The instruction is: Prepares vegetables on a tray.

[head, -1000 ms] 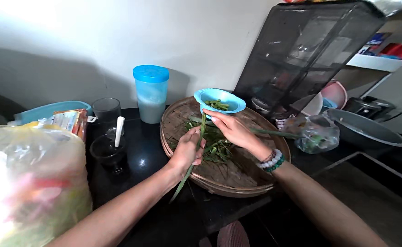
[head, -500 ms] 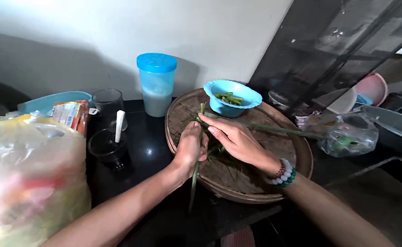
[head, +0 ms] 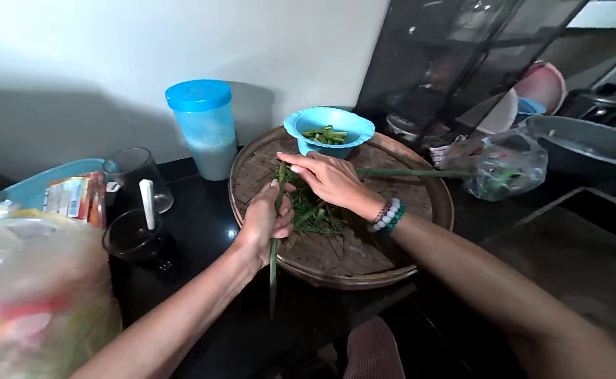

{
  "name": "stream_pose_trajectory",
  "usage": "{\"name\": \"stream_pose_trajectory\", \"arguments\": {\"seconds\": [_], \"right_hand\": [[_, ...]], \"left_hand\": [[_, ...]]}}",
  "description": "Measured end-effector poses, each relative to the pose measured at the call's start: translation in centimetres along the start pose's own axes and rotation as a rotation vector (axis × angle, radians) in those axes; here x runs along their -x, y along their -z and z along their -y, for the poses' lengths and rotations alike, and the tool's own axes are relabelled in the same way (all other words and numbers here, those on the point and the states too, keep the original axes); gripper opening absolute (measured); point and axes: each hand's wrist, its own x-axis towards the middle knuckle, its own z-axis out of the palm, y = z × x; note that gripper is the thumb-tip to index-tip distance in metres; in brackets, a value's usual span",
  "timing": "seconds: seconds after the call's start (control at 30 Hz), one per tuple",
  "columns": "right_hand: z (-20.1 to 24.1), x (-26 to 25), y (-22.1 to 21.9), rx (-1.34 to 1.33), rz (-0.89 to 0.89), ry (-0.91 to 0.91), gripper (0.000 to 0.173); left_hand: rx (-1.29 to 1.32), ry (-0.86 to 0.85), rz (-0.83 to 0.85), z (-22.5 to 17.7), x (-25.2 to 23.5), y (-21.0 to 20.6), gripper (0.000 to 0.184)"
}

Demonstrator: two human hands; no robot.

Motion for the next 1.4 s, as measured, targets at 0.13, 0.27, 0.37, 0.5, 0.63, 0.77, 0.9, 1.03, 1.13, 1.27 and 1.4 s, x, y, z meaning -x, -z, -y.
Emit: {"name": "stream_pose_trajectory", "arguments": {"seconds": [0.13,0.27,0.37,0.5,0.63,0.77,0.9,1.03,1.13,1.27,1.4], "right_hand": [[-4.0,-1.5,-0.7,0.002,0.06,-0.196,0.04],[-2.8,0.2,1.0,-0.207,0.001,-0.177,0.045],[-0.8,0.3,0.1,-0.253,0.068,-0.046,0.044],[0.4,0.6,-1.3,-0.198,0.071,0.082,0.042],[-1.1,0.2,-1.8,-0.133,0.043,0.003,0.04],[-3.4,1.0,-0.4,-0.099,0.026,-0.155,0.038],[-3.7,1.2,0.5,-0.165,0.194,-0.342,0.048],[-2.1,0.7,0.3,-0.257,0.109,-0.279,0.035],[-0.5,0.6,-0.4,-0.209,0.063,-0.009,0.041],[0.0,0.8,-1.8,-0.079,0.033,0.143,0.042],[-1.4,0.2,-1.6,0.011,0.016,0.039,0.04]], "left_hand": [[0.033,-0.036,0.051,0.4,0.8,0.0,0.042],[0.057,-0.056,0.013,0.2,0.4,0.3,0.04],[0.091,-0.061,-0.019,0.0,0.0,0.3,0.039],[0.117,-0.04,-0.031,-0.2,0.1,0.4,0.038],[0.128,0.008,0.042,0.1,0.2,0.4,0.039],[0.076,0.0,0.046,0.5,0.4,0.0,0.042],[0.141,-0.007,-0.112,0.0,-0.4,0.2,0.04],[0.147,0.0,-0.123,-0.2,-0.5,0.3,0.041],[0.15,0.01,-0.112,-0.2,-0.5,0.3,0.04],[0.155,0.039,-0.058,-0.3,-0.4,0.4,0.04],[0.191,0.104,-0.019,-0.3,-0.4,0.3,0.038]]}}
